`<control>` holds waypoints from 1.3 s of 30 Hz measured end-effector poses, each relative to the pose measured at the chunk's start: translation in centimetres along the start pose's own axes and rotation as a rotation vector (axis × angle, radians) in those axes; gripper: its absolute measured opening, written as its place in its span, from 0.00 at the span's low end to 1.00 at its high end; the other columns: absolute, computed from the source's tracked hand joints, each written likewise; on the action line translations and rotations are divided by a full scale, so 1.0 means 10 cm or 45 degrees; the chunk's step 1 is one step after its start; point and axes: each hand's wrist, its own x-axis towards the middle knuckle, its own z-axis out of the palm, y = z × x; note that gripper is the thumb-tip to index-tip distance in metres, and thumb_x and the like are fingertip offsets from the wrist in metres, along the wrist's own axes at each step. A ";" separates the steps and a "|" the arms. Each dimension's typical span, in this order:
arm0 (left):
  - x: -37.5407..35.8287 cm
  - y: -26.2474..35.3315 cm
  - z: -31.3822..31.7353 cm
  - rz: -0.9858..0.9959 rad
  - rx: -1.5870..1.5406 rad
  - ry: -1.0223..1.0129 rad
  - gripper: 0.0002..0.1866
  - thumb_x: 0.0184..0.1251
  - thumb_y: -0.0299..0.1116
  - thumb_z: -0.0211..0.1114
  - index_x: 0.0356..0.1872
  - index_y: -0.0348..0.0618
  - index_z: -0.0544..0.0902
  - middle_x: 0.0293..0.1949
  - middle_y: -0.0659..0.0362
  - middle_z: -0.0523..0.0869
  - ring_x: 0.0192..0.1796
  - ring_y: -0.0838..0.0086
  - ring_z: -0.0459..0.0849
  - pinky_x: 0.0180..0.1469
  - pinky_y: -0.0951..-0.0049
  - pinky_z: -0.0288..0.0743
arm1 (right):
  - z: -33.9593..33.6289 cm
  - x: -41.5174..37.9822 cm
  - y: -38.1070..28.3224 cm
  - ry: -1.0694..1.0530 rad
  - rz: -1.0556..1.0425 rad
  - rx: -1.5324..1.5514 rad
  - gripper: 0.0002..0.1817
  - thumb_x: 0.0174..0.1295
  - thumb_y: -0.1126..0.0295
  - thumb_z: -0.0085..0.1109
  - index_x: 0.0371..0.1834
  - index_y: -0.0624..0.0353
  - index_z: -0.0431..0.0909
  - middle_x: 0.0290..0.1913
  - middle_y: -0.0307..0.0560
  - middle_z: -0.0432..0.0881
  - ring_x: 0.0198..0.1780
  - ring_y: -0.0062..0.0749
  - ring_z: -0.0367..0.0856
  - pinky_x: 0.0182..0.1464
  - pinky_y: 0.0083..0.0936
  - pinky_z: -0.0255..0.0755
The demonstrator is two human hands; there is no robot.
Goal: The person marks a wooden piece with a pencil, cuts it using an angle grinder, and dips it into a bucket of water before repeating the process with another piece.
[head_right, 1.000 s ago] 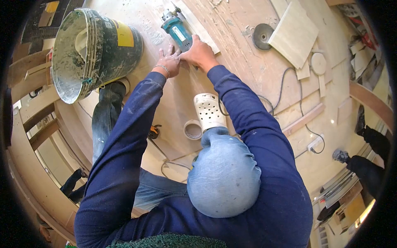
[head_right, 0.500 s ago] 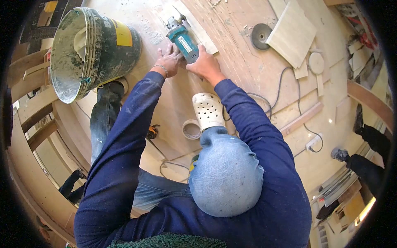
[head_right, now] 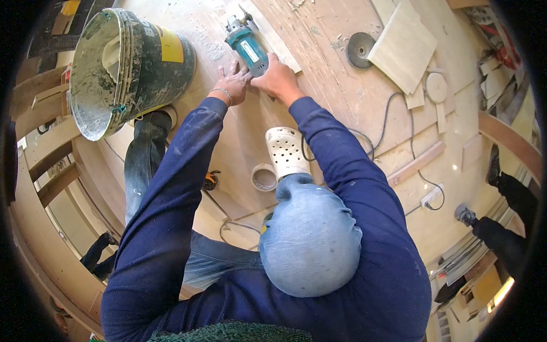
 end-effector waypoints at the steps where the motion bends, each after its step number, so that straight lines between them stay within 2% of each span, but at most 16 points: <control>1: 0.00 0.01 -0.01 0.009 0.001 -0.039 0.34 0.66 0.26 0.53 0.76 0.52 0.63 0.78 0.55 0.58 0.82 0.47 0.48 0.75 0.27 0.47 | -0.02 -0.07 0.02 -0.028 0.033 0.023 0.49 0.42 0.51 0.70 0.68 0.66 0.64 0.49 0.72 0.83 0.52 0.62 0.84 0.56 0.43 0.78; 7: 0.00 0.01 0.03 0.014 0.051 -0.002 0.37 0.66 0.25 0.51 0.78 0.54 0.58 0.81 0.56 0.53 0.82 0.46 0.48 0.74 0.27 0.47 | 0.00 -0.35 0.22 0.001 0.038 0.001 0.50 0.43 0.54 0.69 0.71 0.64 0.62 0.49 0.71 0.83 0.52 0.62 0.84 0.56 0.44 0.77; 14: -0.01 -0.01 0.04 0.021 -0.002 0.015 0.38 0.66 0.25 0.51 0.79 0.55 0.58 0.81 0.56 0.53 0.82 0.47 0.48 0.74 0.27 0.46 | 0.01 -0.20 0.14 0.028 0.008 0.012 0.49 0.42 0.52 0.69 0.69 0.65 0.64 0.48 0.71 0.84 0.51 0.63 0.84 0.56 0.44 0.78; 17: 0.02 -0.01 0.06 0.018 0.003 0.038 0.36 0.66 0.25 0.52 0.78 0.55 0.60 0.80 0.56 0.55 0.82 0.47 0.47 0.75 0.27 0.46 | -0.04 -0.11 0.01 -0.023 0.074 0.022 0.48 0.42 0.52 0.70 0.68 0.65 0.65 0.47 0.71 0.84 0.51 0.63 0.84 0.55 0.44 0.78; 19: 0.00 0.00 0.00 0.011 0.002 -0.037 0.34 0.66 0.26 0.52 0.76 0.54 0.63 0.78 0.55 0.58 0.82 0.48 0.46 0.75 0.27 0.45 | -0.01 -0.01 0.00 -0.005 0.049 -0.013 0.48 0.42 0.52 0.70 0.67 0.65 0.65 0.47 0.71 0.84 0.51 0.62 0.84 0.55 0.44 0.78; 22: 0.01 -0.01 0.03 -0.005 0.009 -0.004 0.33 0.65 0.26 0.53 0.75 0.53 0.65 0.77 0.55 0.60 0.82 0.47 0.46 0.75 0.27 0.45 | -0.01 0.03 -0.02 -0.009 0.029 -0.038 0.47 0.42 0.52 0.70 0.65 0.66 0.65 0.47 0.71 0.84 0.51 0.62 0.84 0.55 0.44 0.79; 26: 0.01 -0.01 0.02 0.015 0.019 -0.041 0.35 0.64 0.26 0.54 0.76 0.53 0.64 0.79 0.55 0.58 0.82 0.47 0.46 0.75 0.27 0.45 | 0.01 -0.08 0.08 0.005 0.012 0.002 0.46 0.42 0.52 0.70 0.65 0.65 0.66 0.47 0.71 0.84 0.50 0.62 0.84 0.54 0.45 0.79; 28: 0.00 0.01 0.02 -0.025 0.018 -0.021 0.37 0.67 0.26 0.54 0.78 0.62 0.60 0.81 0.61 0.55 0.83 0.51 0.45 0.76 0.28 0.41 | 0.01 -0.20 0.15 0.005 0.009 0.014 0.46 0.43 0.52 0.70 0.66 0.65 0.65 0.47 0.71 0.84 0.50 0.62 0.84 0.54 0.46 0.78; 31: 0.00 0.03 0.02 -0.038 0.040 -0.006 0.39 0.66 0.26 0.54 0.79 0.64 0.58 0.82 0.62 0.51 0.83 0.50 0.45 0.76 0.29 0.40 | -0.01 -0.38 0.26 0.002 0.024 -0.001 0.47 0.43 0.53 0.69 0.68 0.63 0.64 0.47 0.71 0.84 0.50 0.62 0.84 0.54 0.46 0.78; 32: -0.01 0.02 0.02 -0.038 0.039 -0.006 0.39 0.66 0.26 0.54 0.79 0.64 0.58 0.82 0.62 0.51 0.83 0.50 0.45 0.76 0.29 0.40 | -0.01 -0.41 0.28 0.000 0.039 -0.025 0.48 0.43 0.53 0.69 0.69 0.63 0.63 0.47 0.70 0.84 0.50 0.62 0.84 0.54 0.46 0.78; 34: -0.02 0.01 -0.02 0.018 0.014 -0.042 0.40 0.63 0.24 0.53 0.79 0.54 0.57 0.81 0.55 0.52 0.82 0.46 0.45 0.75 0.27 0.45 | -0.01 -0.44 0.30 -0.008 0.049 -0.037 0.48 0.43 0.53 0.69 0.69 0.62 0.63 0.46 0.70 0.84 0.50 0.62 0.84 0.54 0.46 0.78; 38: -0.01 0.00 0.01 0.024 0.025 -0.027 0.40 0.63 0.24 0.53 0.79 0.54 0.57 0.81 0.55 0.51 0.82 0.46 0.46 0.74 0.27 0.46 | -0.02 -0.41 0.24 -0.023 0.083 -0.048 0.49 0.43 0.53 0.69 0.69 0.63 0.63 0.47 0.70 0.84 0.50 0.62 0.84 0.54 0.45 0.78; 39: 0.00 0.01 0.02 -0.004 0.031 -0.020 0.39 0.64 0.25 0.54 0.79 0.58 0.58 0.82 0.58 0.50 0.82 0.48 0.46 0.75 0.28 0.44 | -0.02 -0.38 0.22 -0.026 0.084 -0.047 0.49 0.43 0.53 0.69 0.69 0.63 0.63 0.47 0.70 0.84 0.50 0.62 0.84 0.54 0.45 0.78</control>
